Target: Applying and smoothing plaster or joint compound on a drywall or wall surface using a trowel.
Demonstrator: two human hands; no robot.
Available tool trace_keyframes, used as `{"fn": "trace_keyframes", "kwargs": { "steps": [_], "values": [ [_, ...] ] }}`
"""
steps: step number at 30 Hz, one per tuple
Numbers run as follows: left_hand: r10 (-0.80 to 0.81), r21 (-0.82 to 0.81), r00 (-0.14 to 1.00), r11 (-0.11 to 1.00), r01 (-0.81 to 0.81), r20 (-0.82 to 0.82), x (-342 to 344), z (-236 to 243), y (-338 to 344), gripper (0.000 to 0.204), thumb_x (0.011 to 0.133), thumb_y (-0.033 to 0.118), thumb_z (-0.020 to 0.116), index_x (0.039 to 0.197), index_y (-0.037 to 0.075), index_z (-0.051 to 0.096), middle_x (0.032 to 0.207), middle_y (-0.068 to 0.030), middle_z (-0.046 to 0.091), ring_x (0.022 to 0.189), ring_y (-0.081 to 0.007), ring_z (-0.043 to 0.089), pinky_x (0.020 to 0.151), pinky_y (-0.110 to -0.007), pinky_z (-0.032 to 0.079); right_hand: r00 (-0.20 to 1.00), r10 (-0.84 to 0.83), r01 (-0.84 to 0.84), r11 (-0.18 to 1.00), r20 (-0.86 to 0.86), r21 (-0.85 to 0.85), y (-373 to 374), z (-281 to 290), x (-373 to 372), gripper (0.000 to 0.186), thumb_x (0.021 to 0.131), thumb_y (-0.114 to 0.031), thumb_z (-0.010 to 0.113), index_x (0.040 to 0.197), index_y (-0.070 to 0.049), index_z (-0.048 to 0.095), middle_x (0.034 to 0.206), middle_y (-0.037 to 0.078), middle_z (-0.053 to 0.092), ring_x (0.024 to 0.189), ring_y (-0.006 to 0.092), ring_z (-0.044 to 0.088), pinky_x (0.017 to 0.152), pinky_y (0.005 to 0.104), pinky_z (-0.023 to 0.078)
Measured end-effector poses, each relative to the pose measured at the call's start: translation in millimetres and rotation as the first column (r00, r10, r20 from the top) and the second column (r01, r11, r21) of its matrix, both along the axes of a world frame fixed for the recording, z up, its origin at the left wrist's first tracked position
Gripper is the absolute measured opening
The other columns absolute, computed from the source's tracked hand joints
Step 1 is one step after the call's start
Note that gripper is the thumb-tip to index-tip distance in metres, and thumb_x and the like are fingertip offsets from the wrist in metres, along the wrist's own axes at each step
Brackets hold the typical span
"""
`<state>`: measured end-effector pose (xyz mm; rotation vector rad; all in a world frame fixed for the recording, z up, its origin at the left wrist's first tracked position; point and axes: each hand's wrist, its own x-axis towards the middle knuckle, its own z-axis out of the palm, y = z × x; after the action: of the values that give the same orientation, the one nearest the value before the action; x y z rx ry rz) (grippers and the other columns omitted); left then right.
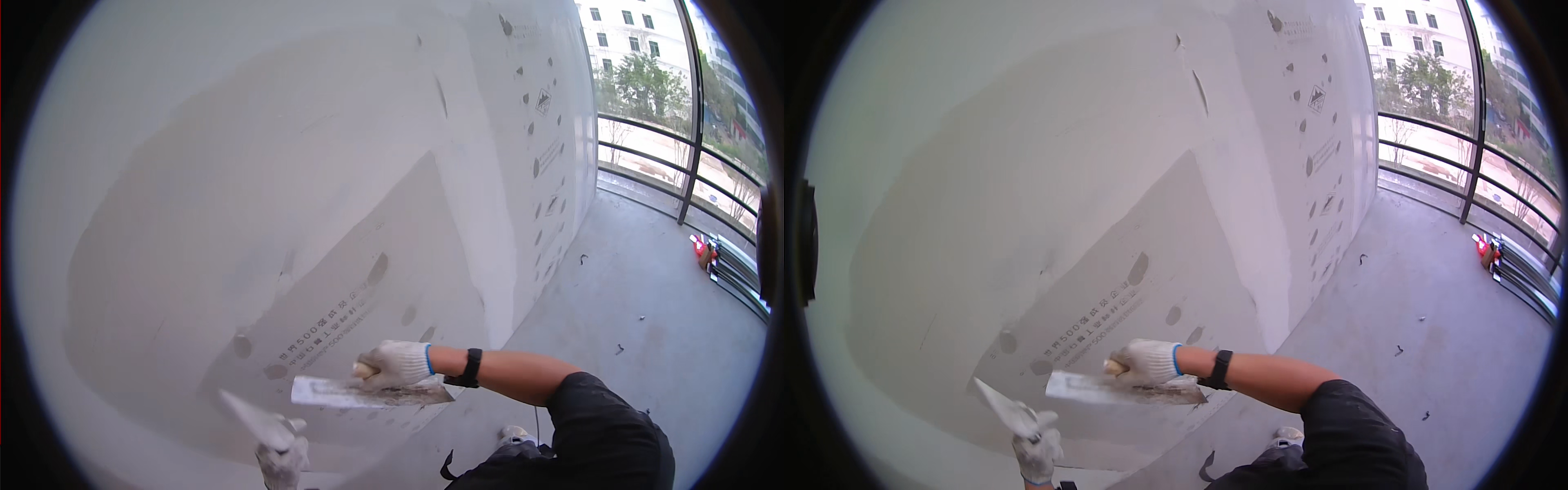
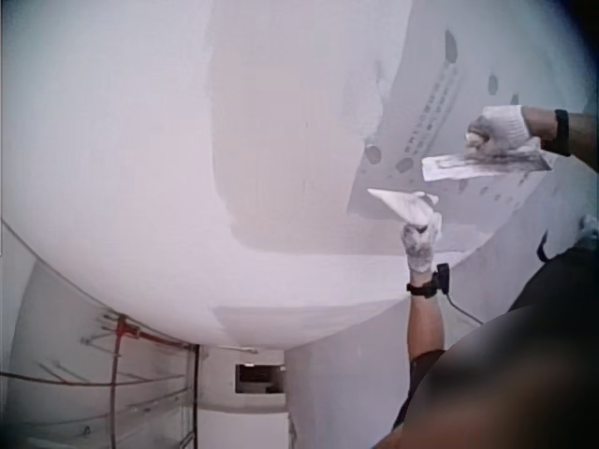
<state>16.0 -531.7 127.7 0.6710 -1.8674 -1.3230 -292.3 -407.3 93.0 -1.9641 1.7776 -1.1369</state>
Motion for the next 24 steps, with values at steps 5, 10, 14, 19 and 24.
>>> {"fn": "trace_keyframes", "kwargs": {
  "steps": [5, 10, 14, 19, 24],
  "values": [
    [0.282, -0.921, 0.959, 0.361, -0.143, -0.039, -159.1, 14.8, -10.1, 0.020, 0.088, 0.016, 0.075, 0.089, -0.001, 0.065, 0.069, -0.0028, 0.062, 0.056, -0.0108, 0.056, 0.049, -0.030, 0.044, 0.034, 0.143, -0.041, 0.989, 0.989, -0.142, 33.3, -13.4, -35.9, 0.022, 0.097, -0.025, 0.064, 0.108, -0.006, 0.060, 0.094, 0.005, 0.069, 0.078, 0.0181, 0.068, 0.073, 0.0350, 0.057],
    [-0.137, -0.508, 0.989, 0.857, 0.089, -0.059, -279.8, -53.5, 19.1, 0.043, 0.076, 0.020, 0.085, 0.114, 0.005, 0.071, 0.094, -0.0125, 0.071, 0.081, -0.0261, 0.071, 0.072, -0.036, 0.056, -0.457, 0.501, 0.179, 0.862, 0.735, -0.475, 45.8, -27.2, -69.0, 0.040, 0.100, -0.020, 0.058, 0.133, 0.000, 0.048, 0.124, 0.012, 0.062, 0.108, 0.0235, 0.067, 0.094, 0.0400, 0.056],
    [0.028, -0.680, 0.937, 0.696, 0.233, 0.349, -295.4, -74.7, 8.4, 0.033, 0.081, 0.019, 0.078, 0.112, 0.007, 0.072, 0.093, -0.0141, 0.072, 0.082, -0.0268, 0.071, 0.073, -0.035, 0.056, -0.408, 0.568, 0.323, 0.822, 0.715, -0.470, 50.7, -33.4, -129.8, 0.036, 0.102, -0.023, 0.052, 0.131, -0.001, 0.051, 0.123, 0.014, 0.065, 0.113, 0.0255, 0.066, 0.102, 0.0441, 0.054],
    [0.267, -0.696, 0.786, 0.667, 0.267, 0.558, -243.8, -157.1, -58.5, 0.024, 0.084, 0.025, 0.070, 0.104, 0.012, 0.073, 0.085, -0.0183, 0.069, 0.078, -0.0356, 0.069, 0.068, -0.039, 0.056, 0.123, 0.655, 0.587, 0.557, 0.745, -0.587, 44.8, 15.5, -246.4, 0.039, 0.103, -0.031, 0.051, 0.127, -0.001, 0.054, 0.117, 0.015, 0.067, 0.103, 0.0249, 0.066, 0.095, 0.0425, 0.053],
    [0.374, -0.606, 0.759, 0.795, 0.034, 0.533, -143.8, -165.5, -47.4, 0.023, 0.085, 0.028, 0.071, 0.096, 0.008, 0.066, 0.076, -0.0130, 0.066, 0.064, -0.0300, 0.064, 0.060, -0.041, 0.052, -0.020, 0.622, 0.817, 0.462, 0.783, -0.346, 11.2, 17.2, -322.5, 0.024, 0.098, -0.024, 0.060, 0.110, -0.004, 0.054, 0.093, 0.013, 0.064, 0.074, 0.0244, 0.066, 0.067, 0.0395, 0.058]
  ]
}}
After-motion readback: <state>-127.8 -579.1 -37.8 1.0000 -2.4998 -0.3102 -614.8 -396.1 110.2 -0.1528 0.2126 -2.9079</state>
